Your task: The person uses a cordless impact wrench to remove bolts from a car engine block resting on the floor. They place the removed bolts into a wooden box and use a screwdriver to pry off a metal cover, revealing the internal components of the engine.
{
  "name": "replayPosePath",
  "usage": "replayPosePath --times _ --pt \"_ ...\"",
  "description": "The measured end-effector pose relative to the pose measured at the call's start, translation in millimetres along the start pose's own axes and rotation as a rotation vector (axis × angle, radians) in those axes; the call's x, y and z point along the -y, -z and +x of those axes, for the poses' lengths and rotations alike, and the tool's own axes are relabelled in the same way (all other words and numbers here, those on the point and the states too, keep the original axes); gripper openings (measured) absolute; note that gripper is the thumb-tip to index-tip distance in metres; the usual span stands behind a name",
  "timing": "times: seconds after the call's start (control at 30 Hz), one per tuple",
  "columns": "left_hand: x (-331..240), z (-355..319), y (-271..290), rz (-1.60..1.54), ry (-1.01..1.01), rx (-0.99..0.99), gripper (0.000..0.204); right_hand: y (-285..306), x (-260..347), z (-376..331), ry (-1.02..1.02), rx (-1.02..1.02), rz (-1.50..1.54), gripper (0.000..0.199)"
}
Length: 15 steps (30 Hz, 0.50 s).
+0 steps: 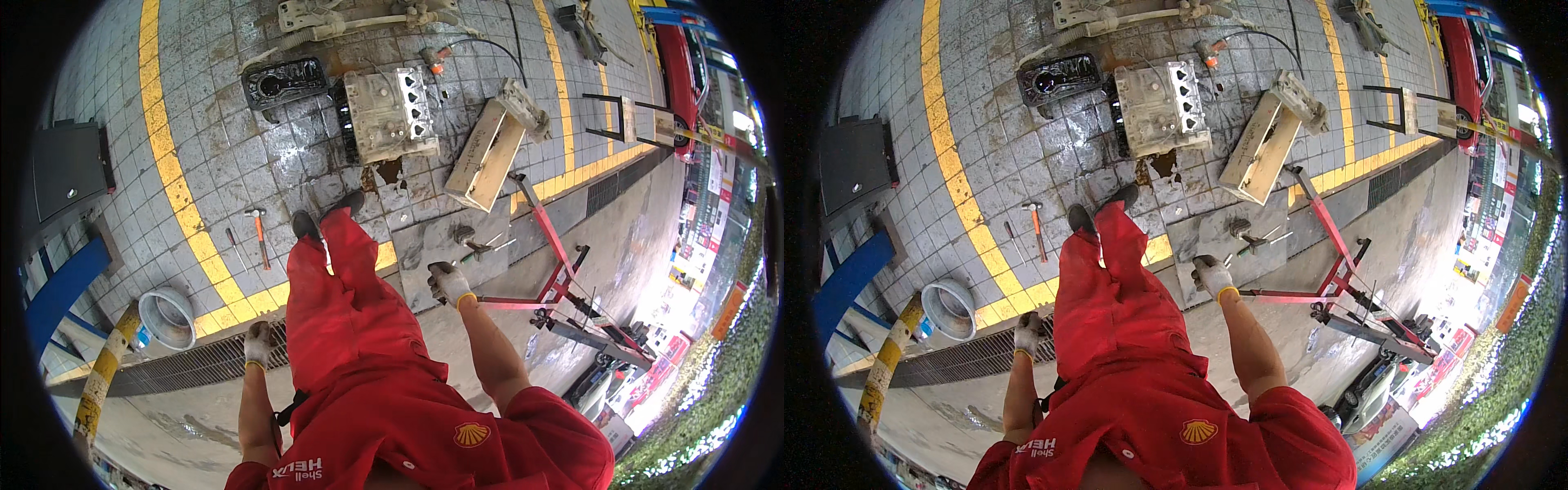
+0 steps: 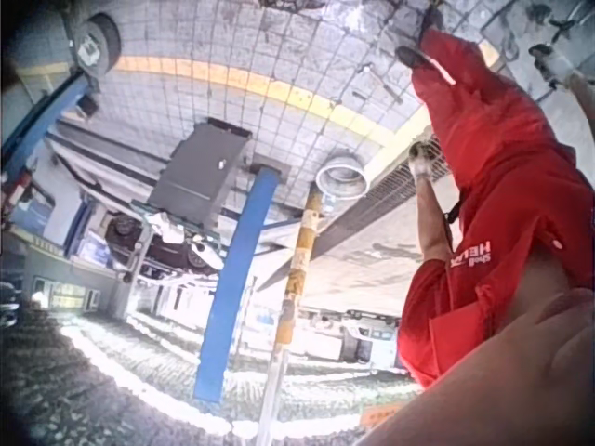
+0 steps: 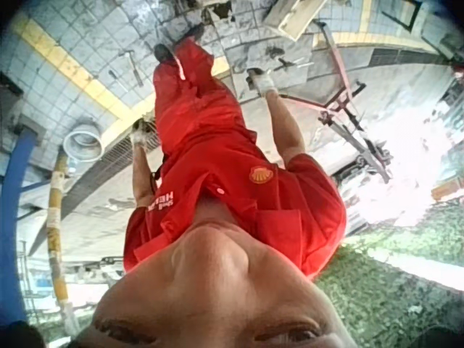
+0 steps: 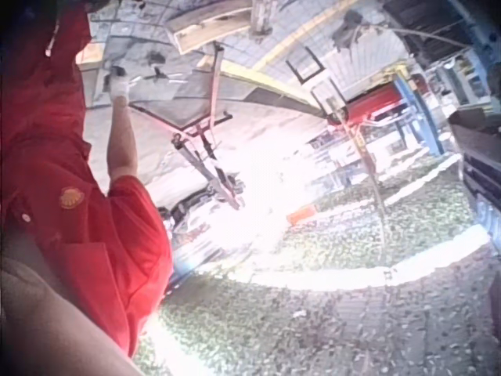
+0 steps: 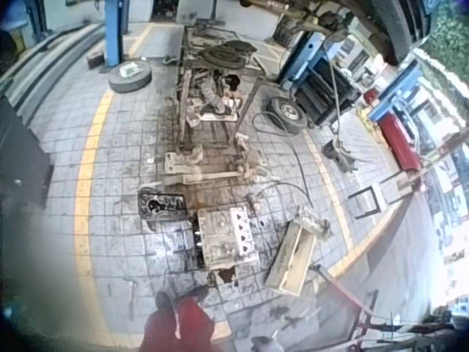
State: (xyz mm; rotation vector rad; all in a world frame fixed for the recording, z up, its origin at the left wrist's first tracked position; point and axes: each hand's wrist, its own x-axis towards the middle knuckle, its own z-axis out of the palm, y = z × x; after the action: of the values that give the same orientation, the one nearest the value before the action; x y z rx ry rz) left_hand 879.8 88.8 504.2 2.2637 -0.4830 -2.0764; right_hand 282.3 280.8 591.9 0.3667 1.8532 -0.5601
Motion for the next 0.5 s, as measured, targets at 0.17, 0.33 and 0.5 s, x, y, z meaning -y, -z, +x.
replayPosePath --times 0.17,0.33,0.5 --pt "-8.8 4.1 24.5 0.109 -0.047 -0.016 0.028 -8.9 -46.0 -6.3 -0.006 -0.015 0.084 0.033" --pt "-45.8 24.2 1.5 0.29 -0.119 -0.065 0.023 14.4 -87.7 15.3 -0.003 -0.13 0.232 0.036" --pt "-97.4 5.3 -109.9 0.404 -0.145 -0.031 0.021 52.8 -58.8 83.2 0.081 -0.218 0.255 0.038"
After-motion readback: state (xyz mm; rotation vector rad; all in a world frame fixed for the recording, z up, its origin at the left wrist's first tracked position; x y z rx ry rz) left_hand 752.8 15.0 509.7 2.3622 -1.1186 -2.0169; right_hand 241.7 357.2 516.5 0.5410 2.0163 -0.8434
